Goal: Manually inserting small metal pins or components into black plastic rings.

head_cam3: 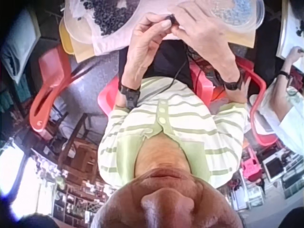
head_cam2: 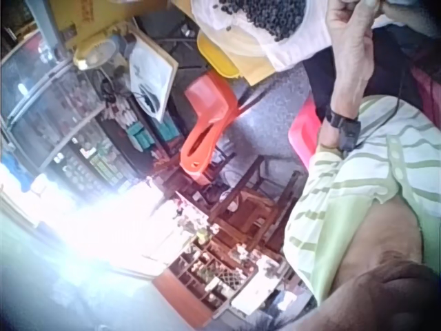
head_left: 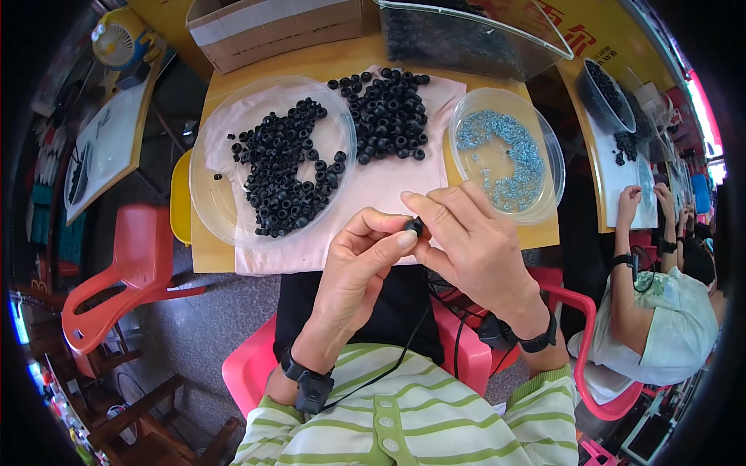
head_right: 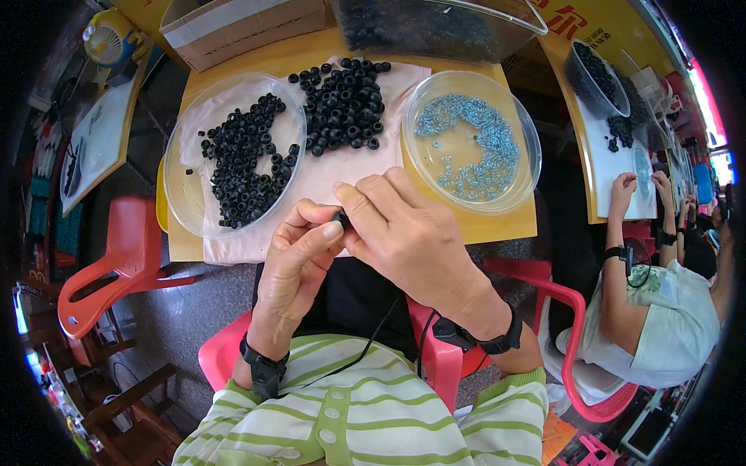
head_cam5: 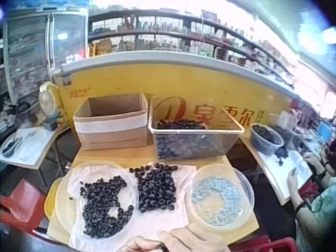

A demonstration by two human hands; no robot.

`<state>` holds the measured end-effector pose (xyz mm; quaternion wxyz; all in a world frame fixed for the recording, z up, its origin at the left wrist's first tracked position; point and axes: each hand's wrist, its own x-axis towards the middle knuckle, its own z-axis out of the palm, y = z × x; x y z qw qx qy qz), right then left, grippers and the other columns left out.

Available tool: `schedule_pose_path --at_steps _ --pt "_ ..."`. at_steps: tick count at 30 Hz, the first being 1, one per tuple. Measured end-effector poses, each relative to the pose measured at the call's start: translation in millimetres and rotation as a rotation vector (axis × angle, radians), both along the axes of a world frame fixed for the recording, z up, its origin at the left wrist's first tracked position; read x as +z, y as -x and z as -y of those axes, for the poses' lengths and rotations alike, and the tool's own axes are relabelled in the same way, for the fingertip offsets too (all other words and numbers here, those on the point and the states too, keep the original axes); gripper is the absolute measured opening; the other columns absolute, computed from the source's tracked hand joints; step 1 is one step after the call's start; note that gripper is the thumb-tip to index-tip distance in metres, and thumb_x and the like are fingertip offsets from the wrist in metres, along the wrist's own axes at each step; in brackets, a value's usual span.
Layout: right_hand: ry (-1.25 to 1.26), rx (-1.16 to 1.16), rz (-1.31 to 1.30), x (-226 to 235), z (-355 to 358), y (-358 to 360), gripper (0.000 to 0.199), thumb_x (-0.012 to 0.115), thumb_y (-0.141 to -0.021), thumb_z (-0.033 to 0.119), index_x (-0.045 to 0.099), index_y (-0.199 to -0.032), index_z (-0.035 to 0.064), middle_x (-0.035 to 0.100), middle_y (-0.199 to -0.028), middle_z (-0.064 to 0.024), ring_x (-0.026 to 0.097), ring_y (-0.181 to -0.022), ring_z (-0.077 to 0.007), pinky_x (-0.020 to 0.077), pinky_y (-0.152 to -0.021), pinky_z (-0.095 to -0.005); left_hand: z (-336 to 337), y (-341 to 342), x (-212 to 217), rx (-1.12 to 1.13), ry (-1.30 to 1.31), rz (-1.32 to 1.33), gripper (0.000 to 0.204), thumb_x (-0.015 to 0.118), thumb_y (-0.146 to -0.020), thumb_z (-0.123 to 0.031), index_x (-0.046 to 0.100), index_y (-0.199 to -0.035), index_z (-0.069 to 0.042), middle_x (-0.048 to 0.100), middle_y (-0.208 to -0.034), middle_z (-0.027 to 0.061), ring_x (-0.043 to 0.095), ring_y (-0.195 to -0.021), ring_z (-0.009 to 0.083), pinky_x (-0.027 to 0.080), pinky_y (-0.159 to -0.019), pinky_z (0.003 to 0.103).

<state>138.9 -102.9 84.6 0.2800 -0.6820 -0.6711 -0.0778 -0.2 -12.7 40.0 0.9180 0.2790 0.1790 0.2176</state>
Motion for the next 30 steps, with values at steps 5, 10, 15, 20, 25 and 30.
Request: schedule_pose_path --at_steps 5,10,15,20,25,30 --pt "-0.041 0.002 0.047 -5.1 1.7 -2.4 0.041 0.072 -0.062 0.008 0.062 -0.102 -0.0012 0.057 -0.088 -0.0066 0.056 -0.081 -0.0213 0.0499 -0.066 -0.03 -0.2 -1.2 0.9 -0.052 -0.072 -0.055 0.012 0.062 -0.091 -0.006 0.061 -0.103 -0.003 0.065 -0.099 0.0059 0.063 -0.094 0.0125 0.052 -0.088 0.029" --pt "0.004 0.04 0.026 -3.7 3.4 -4.5 0.037 0.068 -0.066 0.007 0.06 -0.1 -0.0029 0.051 -0.081 -0.0075 0.054 -0.076 -0.0222 0.0488 -0.063 -0.031 2.6 1.7 -1.4 -0.134 -0.071 -0.037 0.016 0.06 -0.095 -0.015 0.061 -0.104 -0.003 0.064 -0.096 0.0021 0.061 -0.09 0.0076 0.049 -0.082 0.024" --pt "0.066 0.065 0.03 -8.7 9.2 0.4 0.035 0.068 -0.07 0.008 0.057 -0.101 -0.0053 0.048 -0.079 -0.0092 0.052 -0.075 -0.0229 0.0482 -0.061 -0.0314 10.2 3.9 -9.6 -0.132 -0.084 -0.063 0.017 0.059 -0.096 -0.019 0.061 -0.105 -0.004 0.063 -0.091 -0.0016 0.057 -0.083 0.0033 0.043 -0.071 0.018" --pt "0.129 0.131 -0.003 -13.7 14.9 2.2 0.039 0.069 -0.07 0.009 0.057 -0.104 -0.006 0.05 -0.081 -0.01 0.053 -0.076 -0.0232 0.0484 -0.061 -0.0317 13.6 12.7 -12.1 -0.177 -0.07 -0.12 0.017 0.057 -0.096 -0.013 0.059 -0.106 0.001 0.063 -0.096 0.0044 0.062 -0.09 0.0106 0.05 -0.084 0.027" --pt "0.167 0.17 -0.225 -7.1 25.8 -2.9 0.045 0.073 -0.069 0.008 0.059 -0.111 0.0002 0.055 -0.083 -0.0089 0.056 -0.074 -0.0247 0.0493 -0.063 -0.0325 16.9 13.8 -4.5 -0.213 -0.127 -0.079 0.015 0.055 -0.097 -0.013 0.058 -0.105 0.0 0.064 -0.095 0.0048 0.061 -0.089 0.0107 0.05 -0.085 0.027" --pt "0.155 0.071 -0.517 22.9 25.3 -10.1 0.048 0.079 -0.072 0.015 0.06 -0.114 0.0038 0.063 -0.095 -0.0095 0.061 -0.083 -0.0264 0.0509 -0.071 -0.0345 6.6 8.2 4.2 -0.153 -0.191 -0.048 0.017 0.052 -0.098 -0.011 0.057 -0.108 0.001 0.065 -0.1 0.0096 0.064 -0.09 0.0151 0.051 -0.084 0.029"
